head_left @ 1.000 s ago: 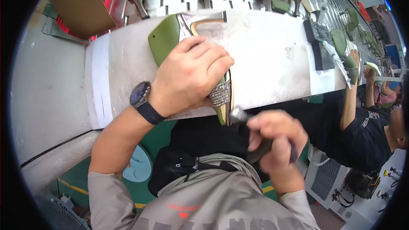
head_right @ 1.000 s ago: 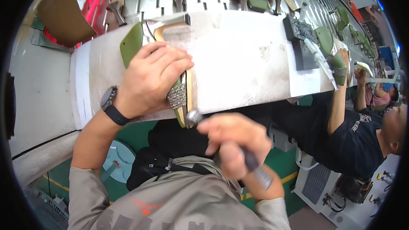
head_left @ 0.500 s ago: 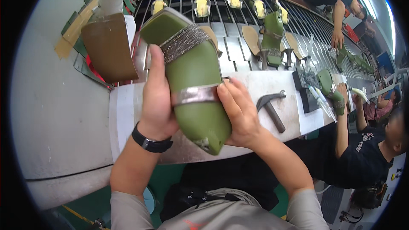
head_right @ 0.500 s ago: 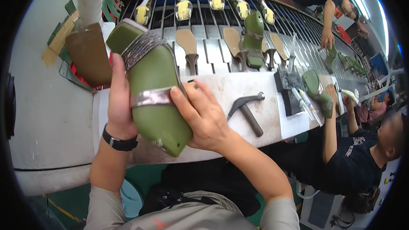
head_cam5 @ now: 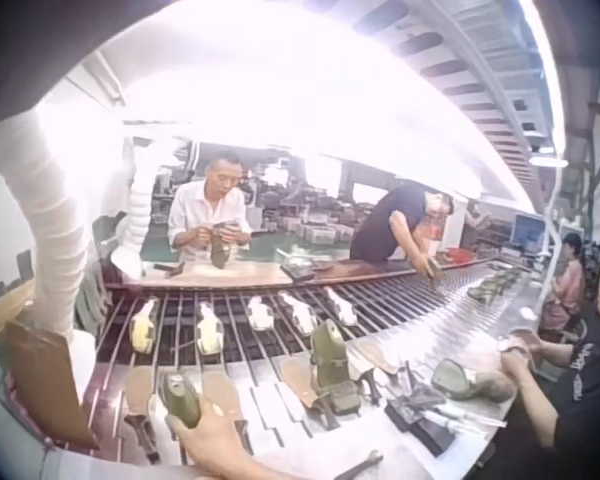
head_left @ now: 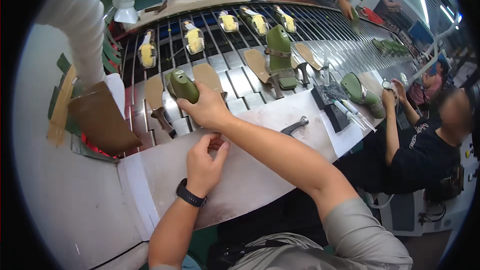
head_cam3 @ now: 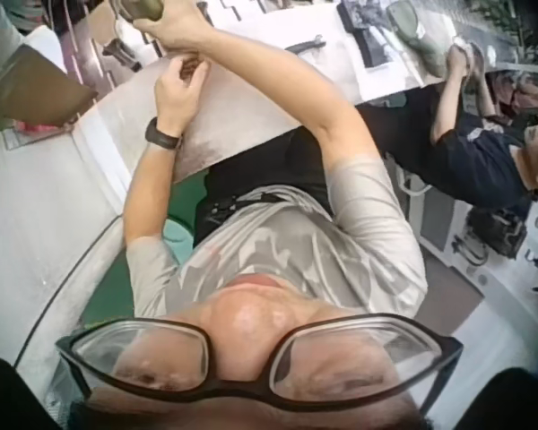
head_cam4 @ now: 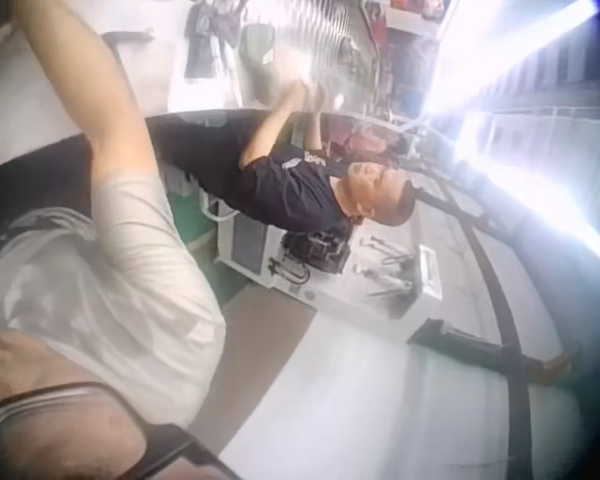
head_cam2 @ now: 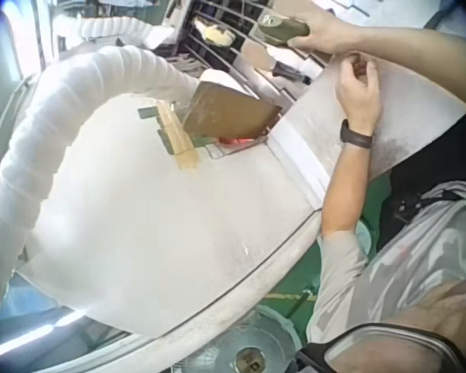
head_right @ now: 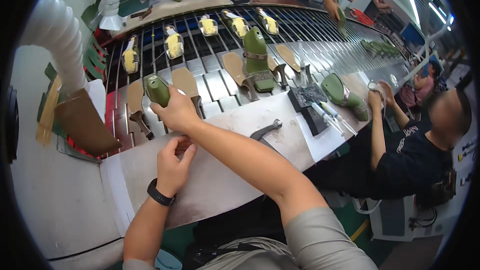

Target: The person assembles high-heeled shoes by attaching soles to shoe lasts by hand and hammering along the edges and heels with a hammer.

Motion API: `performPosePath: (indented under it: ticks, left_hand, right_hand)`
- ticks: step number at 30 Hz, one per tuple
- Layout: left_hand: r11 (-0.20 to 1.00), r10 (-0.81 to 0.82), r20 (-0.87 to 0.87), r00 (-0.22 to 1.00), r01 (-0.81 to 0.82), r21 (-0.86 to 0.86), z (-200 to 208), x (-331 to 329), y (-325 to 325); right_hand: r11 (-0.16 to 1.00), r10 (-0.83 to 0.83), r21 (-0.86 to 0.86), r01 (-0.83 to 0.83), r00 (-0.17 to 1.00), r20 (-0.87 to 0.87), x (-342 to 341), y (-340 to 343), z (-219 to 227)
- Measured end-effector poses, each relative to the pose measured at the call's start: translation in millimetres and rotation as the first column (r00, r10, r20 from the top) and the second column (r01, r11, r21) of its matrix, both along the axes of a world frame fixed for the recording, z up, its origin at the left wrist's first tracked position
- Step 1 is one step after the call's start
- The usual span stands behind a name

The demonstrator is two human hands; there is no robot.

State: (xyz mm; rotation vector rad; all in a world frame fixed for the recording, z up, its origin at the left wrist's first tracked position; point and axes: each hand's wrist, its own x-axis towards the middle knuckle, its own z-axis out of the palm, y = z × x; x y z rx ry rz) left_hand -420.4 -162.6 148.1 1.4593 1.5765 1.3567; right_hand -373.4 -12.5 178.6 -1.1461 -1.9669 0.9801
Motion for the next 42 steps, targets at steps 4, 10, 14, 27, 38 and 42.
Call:
performPosePath:
  ticks: [4, 10, 14, 27, 38, 42]
  left_hand:
    - [0.996, -0.04, -0.246, 0.969, 0.058, 0.067, -1.3, 3.4, -2.2]
    - [0.995, -0.012, -0.32, 0.947, 0.043, 0.09, -2.6, 6.0, 3.8]
    - [0.996, -0.011, -0.358, 0.934, 0.043, 0.08, -1.2, 2.0, 5.8]
    - [0.997, -0.059, -0.342, 0.938, 0.071, 0.022, 8.9, -8.5, 14.4]
    - [0.995, -0.1, -0.348, 0.932, 0.101, -0.016, 17.8, -16.8, 14.9]
    - [0.994, -0.107, -0.423, 0.9, 0.081, -0.078, 22.6, -12.1, 15.2]
  right_hand:
    - [0.89, -0.019, 0.457, 0.002, 0.999, 0.031, 54.4, 36.6, 31.5]
    - [0.88, -0.356, 0.461, 0.116, 0.804, 0.476, 182.8, 157.0, 96.6]
    - [0.942, -0.287, 0.334, -0.039, 0.423, 0.859, 232.7, 239.2, 54.0]
    - [0.947, -0.034, 0.043, 0.318, -0.032, 0.999, 290.6, 366.5, -41.9]
    - [0.556, -0.812, 0.44, 0.705, 0.347, 0.469, 261.6, 442.1, 6.6]
    - [0.732, -0.679, 0.505, 0.458, 0.433, 0.592, 240.6, 511.3, -3.0]
